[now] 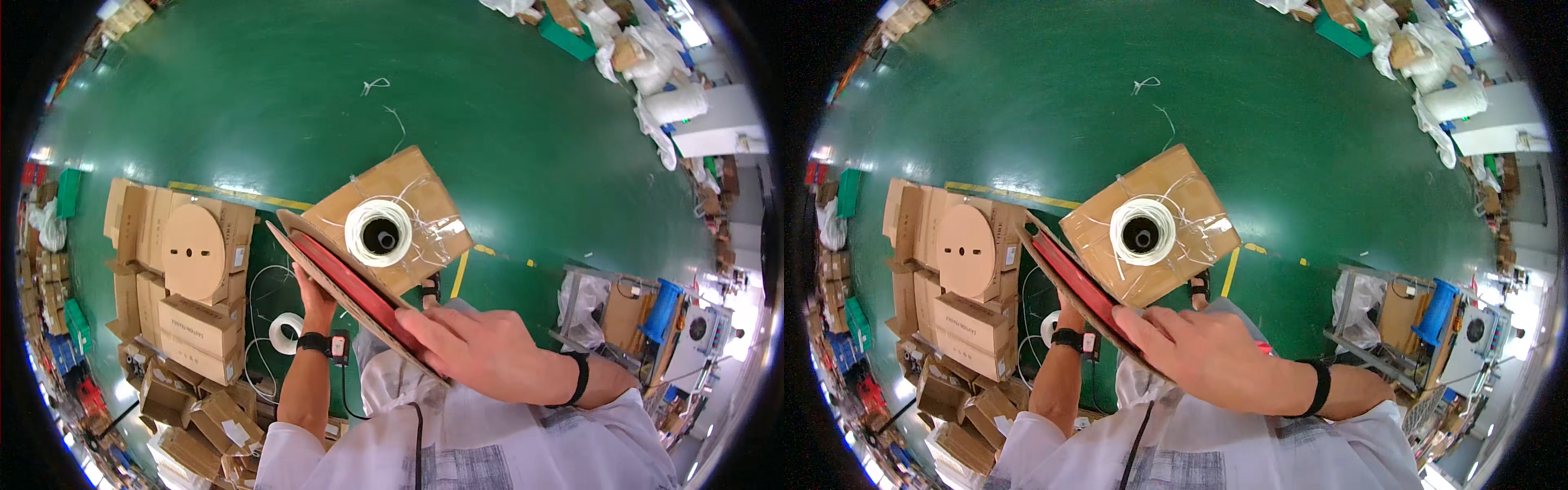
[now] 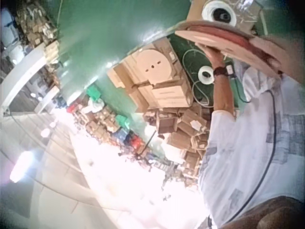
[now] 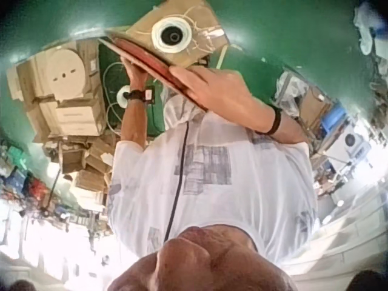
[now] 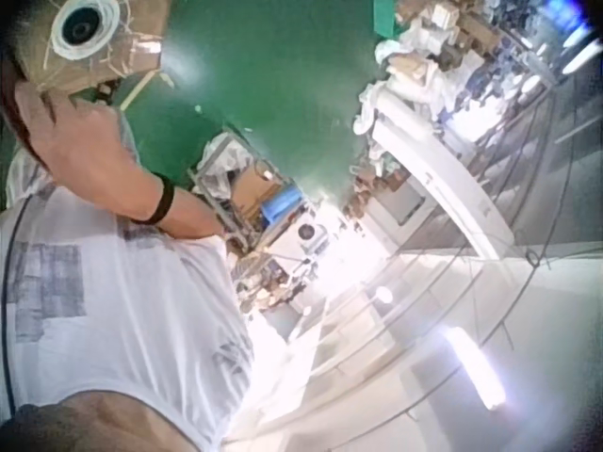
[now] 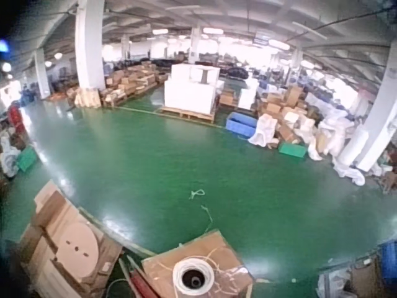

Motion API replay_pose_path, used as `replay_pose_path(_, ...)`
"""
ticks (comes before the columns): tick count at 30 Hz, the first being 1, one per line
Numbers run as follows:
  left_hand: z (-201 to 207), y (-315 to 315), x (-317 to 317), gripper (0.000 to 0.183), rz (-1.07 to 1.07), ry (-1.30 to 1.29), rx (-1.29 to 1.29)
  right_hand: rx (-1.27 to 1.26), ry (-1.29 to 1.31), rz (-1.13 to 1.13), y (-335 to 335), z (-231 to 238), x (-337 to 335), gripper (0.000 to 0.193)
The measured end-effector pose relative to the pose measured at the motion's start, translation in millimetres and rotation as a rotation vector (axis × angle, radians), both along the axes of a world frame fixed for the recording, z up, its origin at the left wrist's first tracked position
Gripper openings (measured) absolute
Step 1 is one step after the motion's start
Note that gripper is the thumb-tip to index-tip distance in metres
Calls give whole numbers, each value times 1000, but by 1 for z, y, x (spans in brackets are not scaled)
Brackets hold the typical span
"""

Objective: The person is loading a roll of red fabric/tape into a cutting machine and setting up the feed.

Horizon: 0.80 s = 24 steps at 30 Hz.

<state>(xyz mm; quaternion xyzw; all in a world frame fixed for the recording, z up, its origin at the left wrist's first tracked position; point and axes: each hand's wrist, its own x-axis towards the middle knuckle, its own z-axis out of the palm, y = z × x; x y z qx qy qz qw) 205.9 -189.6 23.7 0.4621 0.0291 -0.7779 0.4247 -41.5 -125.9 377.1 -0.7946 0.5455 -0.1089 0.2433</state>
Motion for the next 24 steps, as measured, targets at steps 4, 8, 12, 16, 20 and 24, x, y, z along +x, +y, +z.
replay_pose_path(4, 9, -5, 9, 87, 15, -61, -31, -59, 42, -48, 9, 0, 3, 38)
replay_pose_path(8, 5, -4, 11, 72, 76, -27, -35, -67, -21, -106, 29, -9, 6, 29)
replay_pose_path(12, -22, 19, 62, 61, -140, 355, -432, -99, -71, -148, 35, -8, 11, 24)
replay_pose_path(16, -11, 19, 62, 45, -157, 506, -429, -82, -63, -165, 34, -7, 7, 20)
replay_pose_path(20, 30, 20, 48, 42, -64, 185, -516, -49, -13, -165, 33, -7, 0, 16)
replay_pose_path(24, 46, 12, 55, 38, -12, 235, -511, -100, -35, -164, 36, -10, -3, 16)
